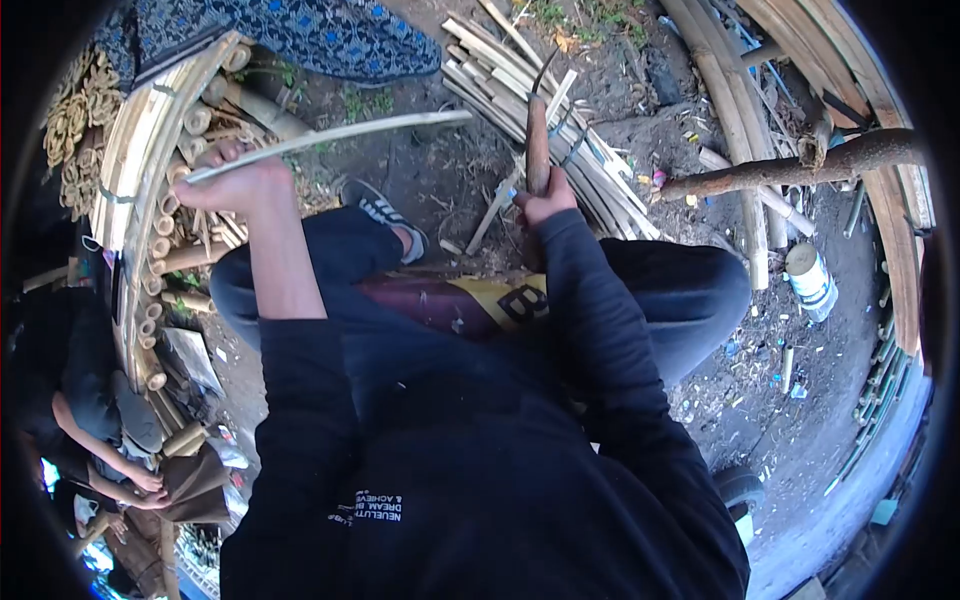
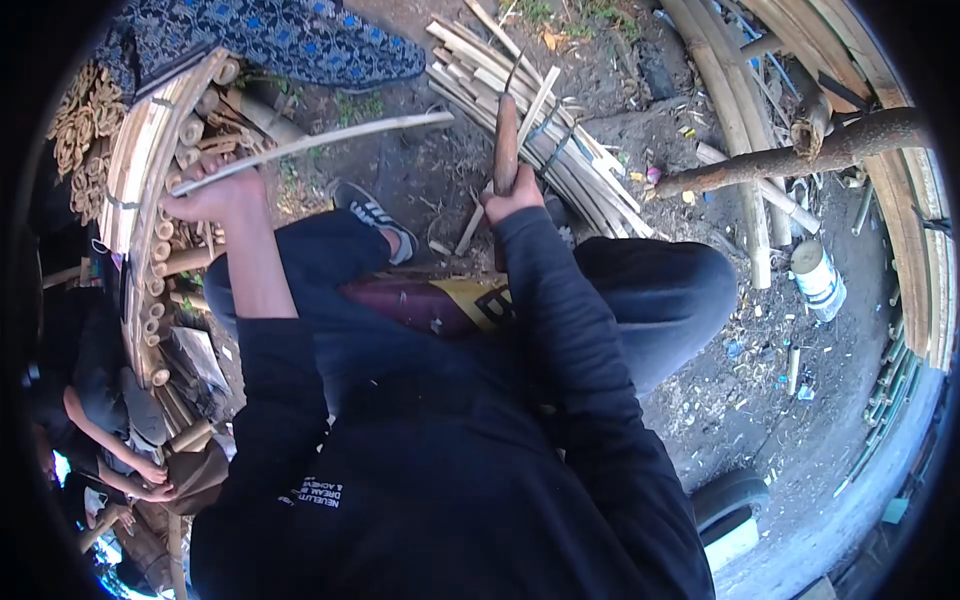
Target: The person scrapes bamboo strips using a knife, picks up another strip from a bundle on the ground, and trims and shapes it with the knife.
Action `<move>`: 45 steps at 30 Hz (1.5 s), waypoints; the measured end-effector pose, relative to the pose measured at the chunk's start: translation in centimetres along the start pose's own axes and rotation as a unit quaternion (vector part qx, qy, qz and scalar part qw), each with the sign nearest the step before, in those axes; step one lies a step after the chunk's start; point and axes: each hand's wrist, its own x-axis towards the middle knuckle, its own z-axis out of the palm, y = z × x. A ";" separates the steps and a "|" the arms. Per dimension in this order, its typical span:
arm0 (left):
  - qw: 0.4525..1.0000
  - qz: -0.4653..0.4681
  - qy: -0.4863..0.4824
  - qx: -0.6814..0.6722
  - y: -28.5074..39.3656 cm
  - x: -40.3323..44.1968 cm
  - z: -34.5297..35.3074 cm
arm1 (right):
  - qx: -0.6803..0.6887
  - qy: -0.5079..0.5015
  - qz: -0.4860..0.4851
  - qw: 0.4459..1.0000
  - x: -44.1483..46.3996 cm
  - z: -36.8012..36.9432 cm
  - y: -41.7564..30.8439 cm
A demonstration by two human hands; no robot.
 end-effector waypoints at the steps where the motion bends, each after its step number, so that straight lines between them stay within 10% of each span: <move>1: 0.997 0.066 -0.024 0.027 0.0 -0.8 0.6 | -0.002 0.008 -0.010 1.000 0.0 0.2 0.2; 12: 0.921 -0.090 -0.219 0.308 -2.0 -1.8 -2.1 | -0.039 -0.052 -0.003 0.998 -1.5 -0.4 -0.8; 16: 0.847 -0.353 -0.289 0.272 4.1 -2.4 -3.7 | 0.011 -0.085 0.024 0.996 -1.5 -0.2 -0.6; 26: 0.787 -0.576 -0.203 0.087 7.0 -9.0 -10.1 | -0.018 -0.134 0.042 0.990 -3.1 -0.1 -2.3; 45: 0.697 -0.689 -0.143 0.137 6.7 -15.0 -12.9 | -0.010 -0.113 0.066 0.991 -2.2 1.2 0.8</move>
